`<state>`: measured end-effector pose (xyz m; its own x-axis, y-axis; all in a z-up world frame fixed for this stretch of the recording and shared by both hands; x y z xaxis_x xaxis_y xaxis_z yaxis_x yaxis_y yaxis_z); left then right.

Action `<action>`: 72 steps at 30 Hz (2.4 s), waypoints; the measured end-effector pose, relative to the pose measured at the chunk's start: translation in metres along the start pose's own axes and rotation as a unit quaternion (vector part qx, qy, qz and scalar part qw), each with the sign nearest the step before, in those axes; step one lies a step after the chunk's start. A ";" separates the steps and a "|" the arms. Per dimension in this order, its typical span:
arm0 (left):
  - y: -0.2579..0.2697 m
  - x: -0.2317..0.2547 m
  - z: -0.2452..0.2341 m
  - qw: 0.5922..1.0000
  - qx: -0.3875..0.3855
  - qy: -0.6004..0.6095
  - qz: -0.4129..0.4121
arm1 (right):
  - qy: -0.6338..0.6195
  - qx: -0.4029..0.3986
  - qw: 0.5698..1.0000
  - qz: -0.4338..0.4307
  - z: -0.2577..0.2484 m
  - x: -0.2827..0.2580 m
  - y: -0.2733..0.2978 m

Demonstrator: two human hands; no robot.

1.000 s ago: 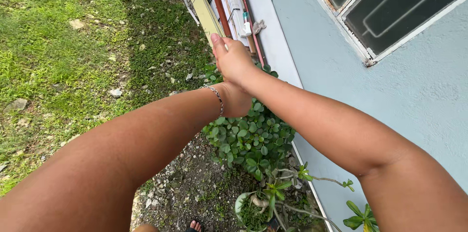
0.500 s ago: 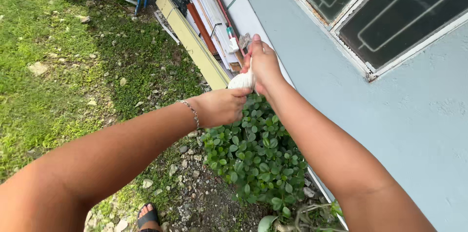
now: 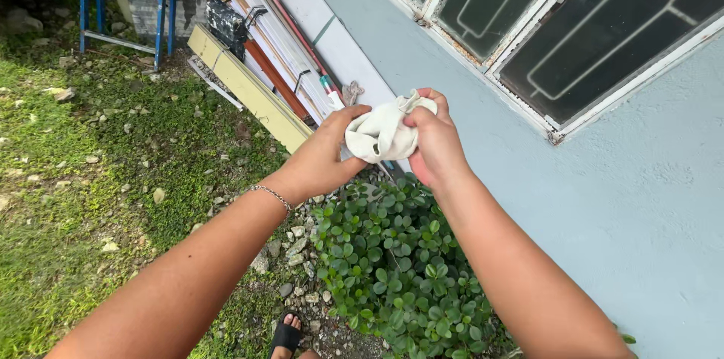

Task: The person wets and wrings out a cloth with water from a hose, wipes down window panes and frames with the cloth, and then picks up a spray bottle.

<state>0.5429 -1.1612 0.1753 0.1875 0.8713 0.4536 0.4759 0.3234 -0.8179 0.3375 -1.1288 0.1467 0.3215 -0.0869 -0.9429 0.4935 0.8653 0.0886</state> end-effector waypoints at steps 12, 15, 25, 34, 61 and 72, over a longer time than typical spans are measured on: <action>-0.048 -0.188 -0.001 0.913 0.002 0.123 -0.389 | 0.192 0.106 0.970 -0.108 -0.017 -0.090 -0.097; -0.057 -0.220 -0.008 0.906 0.003 0.065 -0.419 | 0.195 0.123 0.965 -0.125 -0.017 -0.105 -0.128; -0.183 -0.234 0.043 0.948 -0.085 0.260 -0.164 | 0.205 0.040 0.973 -0.096 0.039 -0.125 -0.205; -0.249 -0.331 0.008 0.920 -0.152 0.293 -0.213 | 0.243 0.115 0.948 -0.170 0.066 -0.151 -0.271; -0.337 -0.520 -0.064 0.870 -0.410 0.185 -0.202 | 0.131 0.068 0.975 -0.165 0.124 -0.152 -0.525; -0.445 -0.608 -0.053 0.895 -0.140 0.378 -0.193 | -0.035 -0.066 0.988 -0.133 0.183 -0.102 -0.619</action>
<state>0.2627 -1.8543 0.2827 0.4407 0.1823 0.8790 0.8069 0.3488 -0.4768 0.1469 -1.7463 0.2468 0.2517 -0.3501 -0.9023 0.4591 0.8639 -0.2072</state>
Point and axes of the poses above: each hand's wrist, its own y-axis away from the middle knuckle, its own z-axis out of the palm, x = y × z, the point moved 8 cm from there along -y, towards the middle knuckle, and after that the axes turned 4 degrees about z, right-handed, at the moved point
